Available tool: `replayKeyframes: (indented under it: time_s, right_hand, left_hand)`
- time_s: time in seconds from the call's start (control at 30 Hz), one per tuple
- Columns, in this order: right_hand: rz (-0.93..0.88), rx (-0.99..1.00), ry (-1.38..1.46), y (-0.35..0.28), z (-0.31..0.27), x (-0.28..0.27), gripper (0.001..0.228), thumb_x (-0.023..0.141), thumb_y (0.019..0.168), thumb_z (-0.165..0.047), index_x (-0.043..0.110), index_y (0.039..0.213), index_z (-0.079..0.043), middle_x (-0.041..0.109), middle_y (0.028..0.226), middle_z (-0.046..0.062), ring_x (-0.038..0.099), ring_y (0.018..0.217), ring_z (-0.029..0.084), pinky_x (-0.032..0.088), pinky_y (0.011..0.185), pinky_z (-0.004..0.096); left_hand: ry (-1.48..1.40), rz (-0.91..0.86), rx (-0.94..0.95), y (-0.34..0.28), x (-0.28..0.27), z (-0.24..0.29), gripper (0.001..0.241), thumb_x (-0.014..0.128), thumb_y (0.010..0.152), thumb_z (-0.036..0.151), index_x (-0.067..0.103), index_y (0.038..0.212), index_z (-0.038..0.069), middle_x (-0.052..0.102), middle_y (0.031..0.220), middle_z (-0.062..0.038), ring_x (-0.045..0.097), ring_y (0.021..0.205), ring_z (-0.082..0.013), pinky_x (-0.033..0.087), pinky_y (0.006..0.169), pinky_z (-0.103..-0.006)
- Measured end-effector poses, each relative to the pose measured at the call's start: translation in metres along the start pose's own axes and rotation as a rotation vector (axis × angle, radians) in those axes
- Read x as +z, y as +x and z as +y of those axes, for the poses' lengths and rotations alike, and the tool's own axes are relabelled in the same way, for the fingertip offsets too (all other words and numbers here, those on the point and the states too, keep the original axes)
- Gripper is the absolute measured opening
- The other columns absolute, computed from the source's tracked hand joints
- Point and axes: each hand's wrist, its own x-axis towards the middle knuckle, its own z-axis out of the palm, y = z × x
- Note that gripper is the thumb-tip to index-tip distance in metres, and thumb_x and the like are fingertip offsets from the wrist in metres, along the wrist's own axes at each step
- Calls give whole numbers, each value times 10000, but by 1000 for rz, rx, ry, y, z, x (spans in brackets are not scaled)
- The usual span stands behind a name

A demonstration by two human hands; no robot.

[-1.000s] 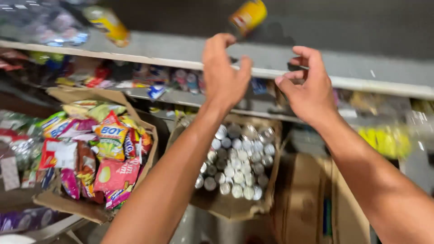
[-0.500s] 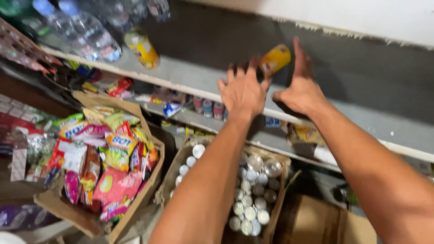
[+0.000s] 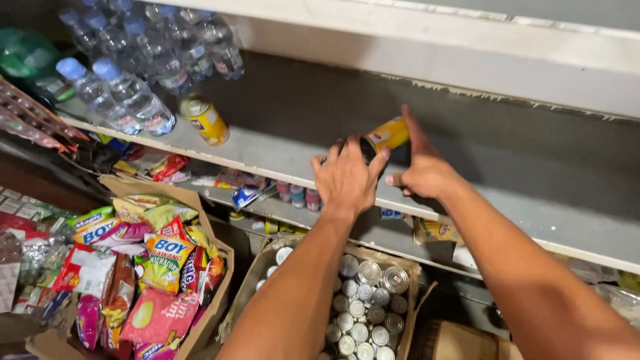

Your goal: Take canned goods from a cardboard box and organize them on a grocery store shelf.

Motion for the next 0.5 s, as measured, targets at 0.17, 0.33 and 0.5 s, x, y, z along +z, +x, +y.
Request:
replayKeyframes:
  time_s: [0.17,0.33,0.5]
  right_hand:
    - [83,9,-33,-10,13,3,1341,854,708,90,36,1677,-343,546,1362,181,587,661,228,536,519,370]
    - [256,-394,-185,-2,53,7,1159,1003,649,-19,323,1578,-152,700,1122,121,617,781,173,540,658,298]
    - [227,-86,415,-36,31,8,819,868,737,-15,554,1484,-135,729,1150,130,628,869,175,476,647,320]
  left_hand:
    - [-45,39,0,-4,5,-4,498,431,1019,518,581,1186,74,721,1122,-137,633,1144,-302,324,1047,-548]
    - [-87,123,47,-6,7,-6,408,392,1030,424,587,1085,70,737,1001,-153,676,1018,-333,323,1017,-564]
    - [-128,6,78,-20,1,-10,376,352,1088,373,583,1190,95,737,1010,-143,672,1051,-329,317,1086,-532]
